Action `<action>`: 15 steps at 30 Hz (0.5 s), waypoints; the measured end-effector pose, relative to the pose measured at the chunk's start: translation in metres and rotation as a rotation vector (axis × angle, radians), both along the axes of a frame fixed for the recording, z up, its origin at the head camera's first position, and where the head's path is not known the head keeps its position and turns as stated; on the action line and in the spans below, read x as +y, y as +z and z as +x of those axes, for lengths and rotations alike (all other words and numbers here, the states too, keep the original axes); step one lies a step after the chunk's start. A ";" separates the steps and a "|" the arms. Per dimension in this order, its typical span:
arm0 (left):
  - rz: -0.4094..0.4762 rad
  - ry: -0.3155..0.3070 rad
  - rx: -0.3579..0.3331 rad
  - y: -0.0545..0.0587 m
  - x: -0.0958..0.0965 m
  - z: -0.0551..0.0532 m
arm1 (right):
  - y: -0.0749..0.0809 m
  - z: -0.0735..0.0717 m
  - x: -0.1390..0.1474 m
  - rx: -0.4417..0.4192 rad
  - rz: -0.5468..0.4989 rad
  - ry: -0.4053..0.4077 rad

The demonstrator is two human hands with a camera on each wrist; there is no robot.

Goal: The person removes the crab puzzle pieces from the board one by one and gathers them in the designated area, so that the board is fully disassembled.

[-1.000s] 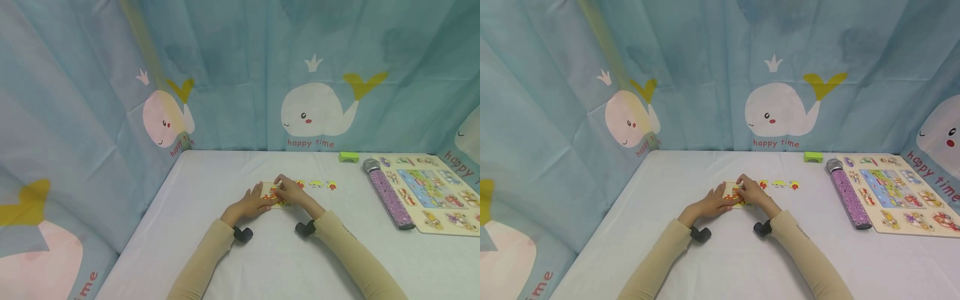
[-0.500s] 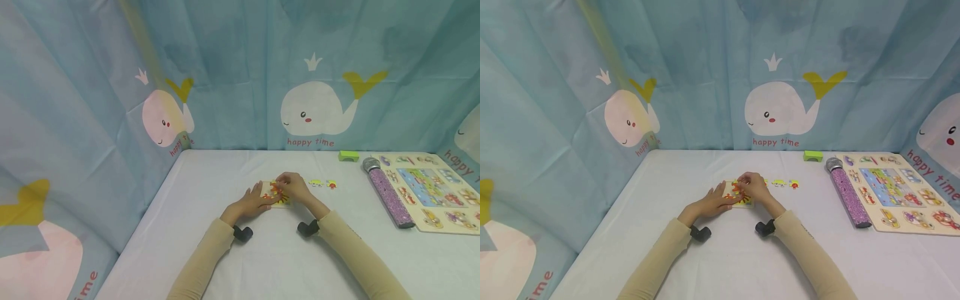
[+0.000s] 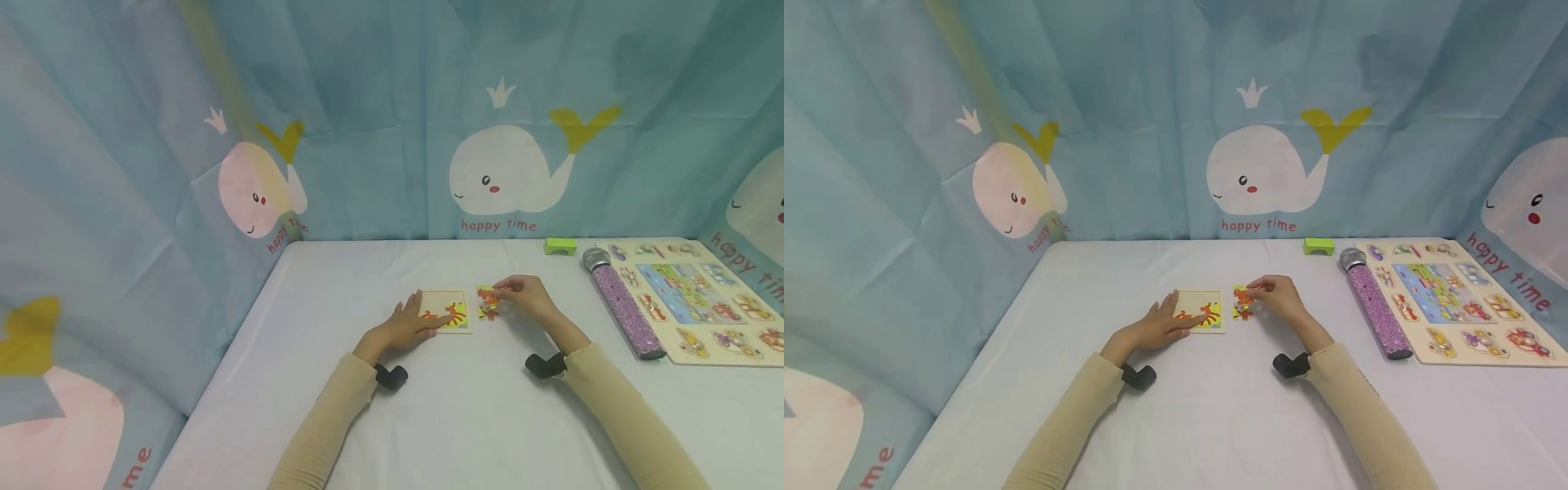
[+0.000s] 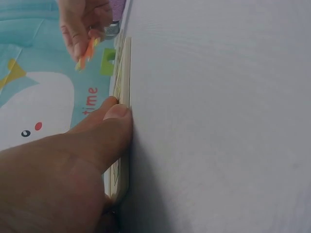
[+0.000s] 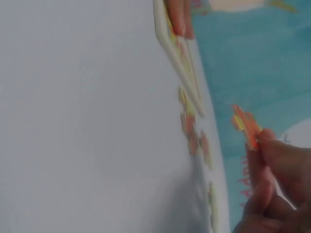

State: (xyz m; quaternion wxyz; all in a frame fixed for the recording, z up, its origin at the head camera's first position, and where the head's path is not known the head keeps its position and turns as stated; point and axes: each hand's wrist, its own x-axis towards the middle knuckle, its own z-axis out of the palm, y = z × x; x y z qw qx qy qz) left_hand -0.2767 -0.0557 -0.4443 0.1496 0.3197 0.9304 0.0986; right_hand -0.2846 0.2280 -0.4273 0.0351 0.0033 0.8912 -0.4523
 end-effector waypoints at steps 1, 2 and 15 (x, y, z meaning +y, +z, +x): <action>0.000 -0.001 0.002 0.000 0.000 0.000 | 0.000 0.001 0.005 -0.009 0.012 0.000; 0.002 -0.002 0.005 -0.001 0.000 0.000 | 0.000 0.003 0.009 -0.019 0.027 -0.001; 0.008 0.006 -0.003 0.000 0.000 0.000 | -0.006 0.012 0.037 -0.116 0.141 0.053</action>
